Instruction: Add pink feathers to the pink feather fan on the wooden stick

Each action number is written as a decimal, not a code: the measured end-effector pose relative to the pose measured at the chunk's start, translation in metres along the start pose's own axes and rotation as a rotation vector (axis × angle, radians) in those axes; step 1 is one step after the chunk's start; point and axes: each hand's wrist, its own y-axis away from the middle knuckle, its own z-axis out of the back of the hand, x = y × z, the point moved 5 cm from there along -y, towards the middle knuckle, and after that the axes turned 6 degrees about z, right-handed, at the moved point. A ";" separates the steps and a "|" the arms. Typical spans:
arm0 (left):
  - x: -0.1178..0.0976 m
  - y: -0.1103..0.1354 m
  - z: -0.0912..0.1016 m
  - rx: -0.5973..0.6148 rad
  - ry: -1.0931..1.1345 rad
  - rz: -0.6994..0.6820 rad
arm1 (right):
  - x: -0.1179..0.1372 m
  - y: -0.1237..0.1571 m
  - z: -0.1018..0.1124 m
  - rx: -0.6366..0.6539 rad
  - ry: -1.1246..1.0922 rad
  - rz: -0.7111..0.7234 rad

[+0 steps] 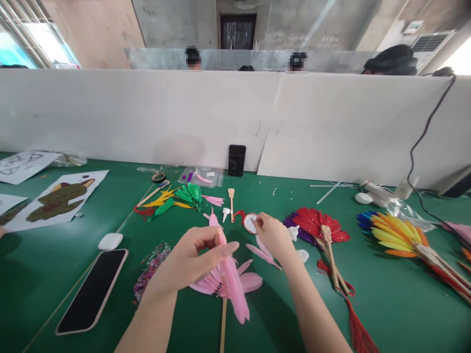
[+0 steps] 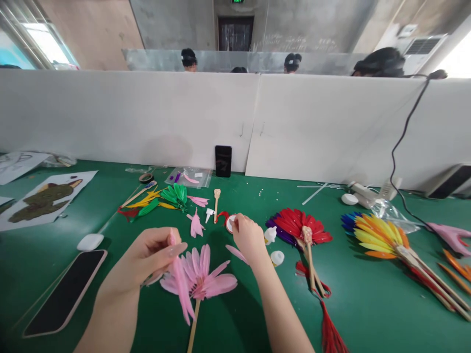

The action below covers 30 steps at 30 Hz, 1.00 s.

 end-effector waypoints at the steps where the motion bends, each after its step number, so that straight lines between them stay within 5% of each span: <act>1: 0.000 0.000 0.001 -0.016 0.007 0.009 | -0.002 -0.001 -0.003 -0.002 0.003 -0.013; 6: -0.002 -0.001 0.003 -0.040 -0.031 0.036 | -0.005 -0.007 -0.009 -0.004 -0.036 -0.036; 10: -0.004 -0.001 0.005 -0.061 -0.126 0.021 | 0.003 0.000 0.012 -0.045 -0.153 0.014; 12: -0.003 -0.001 0.005 -0.072 -0.175 0.038 | 0.015 0.012 0.028 -0.047 -0.423 0.107; 15: -0.002 -0.001 0.000 -0.043 -0.240 0.052 | 0.046 0.040 0.044 0.206 -0.797 0.357; 18: -0.001 -0.002 -0.007 -0.010 -0.284 -0.001 | 0.073 0.066 0.058 0.268 -0.860 0.543; 30: 0.010 -0.002 -0.018 0.081 -0.180 -0.034 | 0.074 0.080 0.049 0.149 -0.880 0.456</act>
